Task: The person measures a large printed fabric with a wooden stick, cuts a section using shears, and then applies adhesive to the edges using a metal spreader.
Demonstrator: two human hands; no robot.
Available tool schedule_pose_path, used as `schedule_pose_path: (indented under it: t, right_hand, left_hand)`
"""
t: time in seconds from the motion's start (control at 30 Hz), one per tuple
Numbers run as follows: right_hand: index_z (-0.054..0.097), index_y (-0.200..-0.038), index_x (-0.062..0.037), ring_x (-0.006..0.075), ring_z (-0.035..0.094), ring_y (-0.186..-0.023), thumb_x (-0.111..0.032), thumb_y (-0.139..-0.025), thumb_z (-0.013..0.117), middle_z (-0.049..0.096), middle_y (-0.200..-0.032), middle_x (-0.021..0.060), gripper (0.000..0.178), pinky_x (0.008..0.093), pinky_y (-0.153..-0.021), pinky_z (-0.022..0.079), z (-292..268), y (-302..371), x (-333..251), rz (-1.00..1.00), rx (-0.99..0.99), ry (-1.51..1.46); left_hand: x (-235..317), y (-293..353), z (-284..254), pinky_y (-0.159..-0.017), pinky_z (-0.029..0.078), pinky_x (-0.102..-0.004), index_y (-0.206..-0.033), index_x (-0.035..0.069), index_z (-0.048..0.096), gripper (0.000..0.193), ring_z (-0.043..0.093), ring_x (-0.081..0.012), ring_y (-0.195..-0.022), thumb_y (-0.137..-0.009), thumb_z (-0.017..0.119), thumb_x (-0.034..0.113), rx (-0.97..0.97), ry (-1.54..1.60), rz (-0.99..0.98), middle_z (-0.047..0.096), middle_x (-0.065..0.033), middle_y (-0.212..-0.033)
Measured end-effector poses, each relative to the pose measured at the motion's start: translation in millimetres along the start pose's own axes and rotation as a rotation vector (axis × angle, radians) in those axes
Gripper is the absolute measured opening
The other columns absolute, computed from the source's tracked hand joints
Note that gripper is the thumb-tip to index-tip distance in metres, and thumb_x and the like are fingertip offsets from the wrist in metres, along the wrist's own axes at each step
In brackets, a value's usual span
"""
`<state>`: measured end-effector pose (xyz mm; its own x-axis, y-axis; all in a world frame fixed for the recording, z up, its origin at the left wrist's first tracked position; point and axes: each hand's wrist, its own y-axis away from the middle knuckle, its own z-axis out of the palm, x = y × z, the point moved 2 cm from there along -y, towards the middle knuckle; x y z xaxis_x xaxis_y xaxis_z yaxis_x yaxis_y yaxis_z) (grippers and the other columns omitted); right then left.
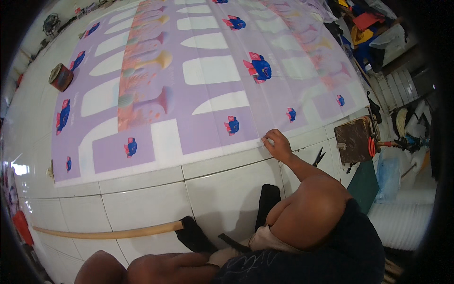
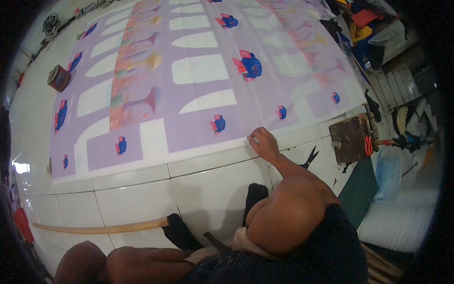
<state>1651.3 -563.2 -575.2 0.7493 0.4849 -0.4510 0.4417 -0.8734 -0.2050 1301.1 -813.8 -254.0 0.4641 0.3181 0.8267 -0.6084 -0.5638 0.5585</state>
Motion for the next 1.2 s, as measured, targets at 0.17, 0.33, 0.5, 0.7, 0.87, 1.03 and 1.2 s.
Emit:
schedule_pose_path:
  t: [0.17,0.33,0.5,0.7,0.87,1.03,1.2]
  right_hand:
    - [0.064,-0.089,-0.0037,0.0318,0.062,-0.09,-0.018,-0.088,0.066,0.061,-0.094,0.0114,0.015,0.0422,-0.078,0.05,0.9,-0.6,-7.9,0.013,-0.056,-0.028]
    - [0.065,-0.091,-0.0001,0.0292,0.063,-0.089,-0.016,-0.09,0.066,0.062,-0.095,0.0126,0.016,0.0368,-0.077,0.05,1.9,-3.4,-9.3,-0.037,-0.078,-0.031]
    - [0.066,-0.093,-0.0001,0.0274,0.062,-0.089,-0.016,-0.091,0.064,0.063,-0.096,0.0122,0.016,0.0356,-0.078,0.05,3.1,-0.4,-10.4,-0.037,-0.103,-0.048]
    - [0.065,-0.093,-0.0006,0.0267,0.062,-0.088,-0.014,-0.091,0.065,0.062,-0.095,0.0122,0.014,0.0355,-0.076,0.049,8.7,0.6,-9.0,-0.035,-0.113,-0.046]
    - [0.065,-0.093,-0.0008,0.0294,0.063,-0.089,-0.015,-0.089,0.066,0.062,-0.095,0.0139,0.015,0.0369,-0.081,0.05,11.9,2.1,-10.6,0.01,-0.164,-0.069]
    - [0.064,-0.093,0.0012,0.0296,0.063,-0.084,-0.012,-0.089,0.066,0.062,-0.091,0.0153,0.014,0.0367,-0.077,0.05,19.3,-0.6,-6.7,0.002,-0.165,-0.163]
    - [0.062,-0.089,0.0026,0.0267,0.06,-0.069,-0.015,-0.092,0.063,0.061,-0.08,0.0156,0.018,0.0353,-0.068,0.049,16.0,-1.5,-10.6,0.0,-0.155,-0.111]
  left_hand:
    - [-23.2,10.1,21.3,-0.09,0.051,-0.0299,-0.113,0.001,0.066,0.032,0.063,-0.0232,-0.103,-0.082,0.063,0.004,0.164,0.636,-0.153,0.063,-0.0139,-0.115]
    - [-20.2,7.7,7.4,-0.091,0.051,-0.0304,-0.11,0.005,0.067,0.03,0.062,-0.0253,-0.104,-0.081,0.063,0.006,0.05,0.159,-0.049,0.064,-0.0128,-0.114]
    - [-21.8,3.9,0.5,-0.091,0.052,-0.0309,-0.107,0.009,0.067,0.028,0.062,-0.0273,-0.105,-0.08,0.063,0.008,0.026,-0.143,-0.001,0.064,-0.0118,-0.113]
    - [-26.9,2.2,-4.3,-0.09,0.053,-0.0324,-0.103,0.011,0.068,0.025,0.063,-0.0286,-0.104,-0.078,0.063,0.009,0.066,-0.26,0.099,0.065,-0.0096,-0.109]
    - [-31.1,5.6,1.0,-0.084,0.055,-0.0353,-0.099,0.011,0.069,0.023,0.066,-0.0277,-0.098,-0.077,0.063,0.009,0.22,-0.295,0.099,0.066,-0.0077,-0.106]
    - [-48.3,10.6,-7.2,-0.087,0.052,-0.0377,-0.106,0.009,0.067,0.027,0.063,-0.0288,-0.102,-0.079,0.065,0.013,0.26,-0.231,0.169,0.063,-0.0104,-0.111]
    - [-163.1,26.3,-70.2,-0.093,0.047,-0.041,-0.116,0.007,0.062,0.035,0.058,-0.0317,-0.111,-0.083,0.068,0.017,1.077,0.041,0.283,0.059,-0.0154,-0.12]
